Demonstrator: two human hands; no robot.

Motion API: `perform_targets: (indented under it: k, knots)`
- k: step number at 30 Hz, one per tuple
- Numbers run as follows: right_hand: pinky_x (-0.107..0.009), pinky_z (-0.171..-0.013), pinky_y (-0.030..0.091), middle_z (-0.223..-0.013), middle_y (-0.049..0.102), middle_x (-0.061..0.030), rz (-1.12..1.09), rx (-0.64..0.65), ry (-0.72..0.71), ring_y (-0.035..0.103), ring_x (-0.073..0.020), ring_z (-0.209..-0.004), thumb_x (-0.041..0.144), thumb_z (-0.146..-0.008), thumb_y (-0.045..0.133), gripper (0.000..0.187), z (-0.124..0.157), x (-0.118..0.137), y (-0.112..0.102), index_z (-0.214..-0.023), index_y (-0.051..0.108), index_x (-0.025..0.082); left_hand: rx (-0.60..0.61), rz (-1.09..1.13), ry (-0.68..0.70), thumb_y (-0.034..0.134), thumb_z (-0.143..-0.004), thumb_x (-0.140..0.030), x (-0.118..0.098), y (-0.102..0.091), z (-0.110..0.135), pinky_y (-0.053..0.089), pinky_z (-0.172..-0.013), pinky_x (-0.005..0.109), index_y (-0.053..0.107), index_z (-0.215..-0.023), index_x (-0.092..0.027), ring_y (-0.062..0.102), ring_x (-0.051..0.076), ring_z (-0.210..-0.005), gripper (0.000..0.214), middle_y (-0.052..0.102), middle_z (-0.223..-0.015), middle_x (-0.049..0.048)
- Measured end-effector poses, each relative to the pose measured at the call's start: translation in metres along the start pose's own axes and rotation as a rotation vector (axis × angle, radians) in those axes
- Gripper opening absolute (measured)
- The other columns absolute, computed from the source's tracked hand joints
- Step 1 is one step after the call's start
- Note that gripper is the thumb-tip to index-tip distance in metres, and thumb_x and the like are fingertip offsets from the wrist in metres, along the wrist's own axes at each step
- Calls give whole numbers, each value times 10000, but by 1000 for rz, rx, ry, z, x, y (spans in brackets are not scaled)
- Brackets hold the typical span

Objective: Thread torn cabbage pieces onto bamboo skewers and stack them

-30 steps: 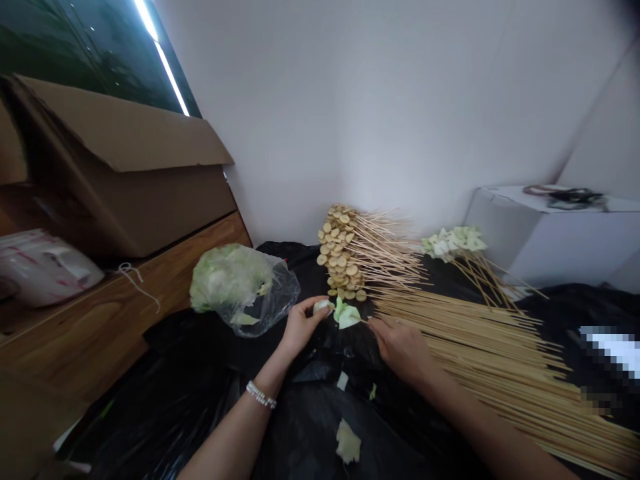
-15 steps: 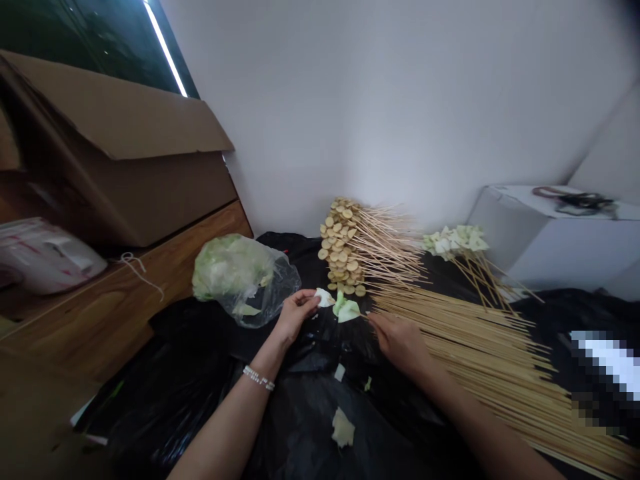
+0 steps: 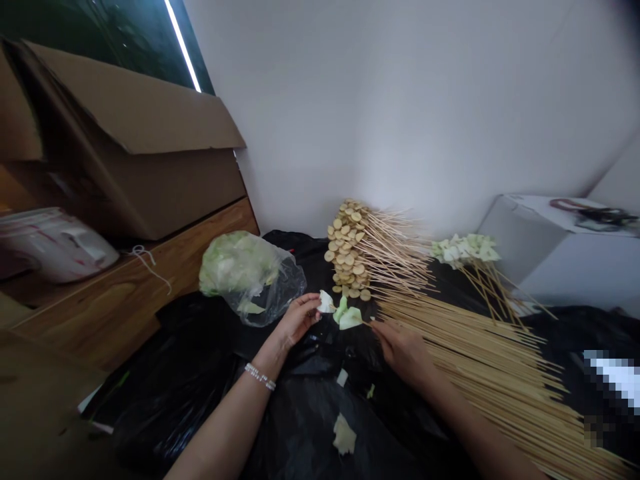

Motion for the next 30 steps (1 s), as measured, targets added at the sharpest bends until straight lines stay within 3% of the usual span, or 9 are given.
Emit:
perform_targets:
  k: [6, 12, 22, 27, 30]
  knots:
    - [-244, -735, 446, -906, 704, -59, -25, 23, 16, 646, -166, -825, 244, -977, 381, 314, -1, 2, 0, -1056, 683, 213, 62, -38, -11, 811, -605, -123, 2, 7, 5, 462, -553, 157, 694, -832, -123, 598, 71, -594, 256, 690, -760, 36]
    - [-247, -782, 451, -944, 702, -73, -47, -39, 16, 648, -169, -865, 245, -988, 365, 327, -1, 1, -3, -1065, 678, 195, 174, 19, -8, 793, -697, -197, -2, 13, 10, 526, -808, 264, 668, -1112, -206, 668, 126, -832, 433, 710, -951, 40]
    - [-233, -692, 440, -875, 701, -60, -7, -8, 11, 647, -158, -762, 250, -981, 384, 307, 0, 4, 3, -1055, 679, 207, 109, -81, 10, 865, -606, -186, 8, 16, 9, 548, -768, 235, 697, -1054, -139, 681, 134, -780, 480, 730, -894, 67]
    - [-242, -705, 431, -943, 699, -66, 37, -1, 38, 645, -167, -815, 252, -969, 425, 259, -5, 3, -10, -1104, 643, 215, 31, -20, 50, 859, -596, -144, -2, 10, 5, 548, -715, 191, 715, -998, -146, 676, 115, -750, 427, 728, -870, 47]
    - [-235, -707, 417, -887, 692, -39, 3, 32, 59, 633, -156, -806, 236, -954, 461, 202, -10, 3, -22, -1023, 650, 220, -48, 22, 71, 845, -606, -116, -8, 2, 1, 554, -675, 171, 716, -963, -149, 675, 98, -713, 382, 730, -862, 29]
Point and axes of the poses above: each hand's wrist, its own z-axis away from the middle knuckle, its own y-axis out of the palm, x = y × z, the point moved 5 cm from there along -z, towards the middle knuckle
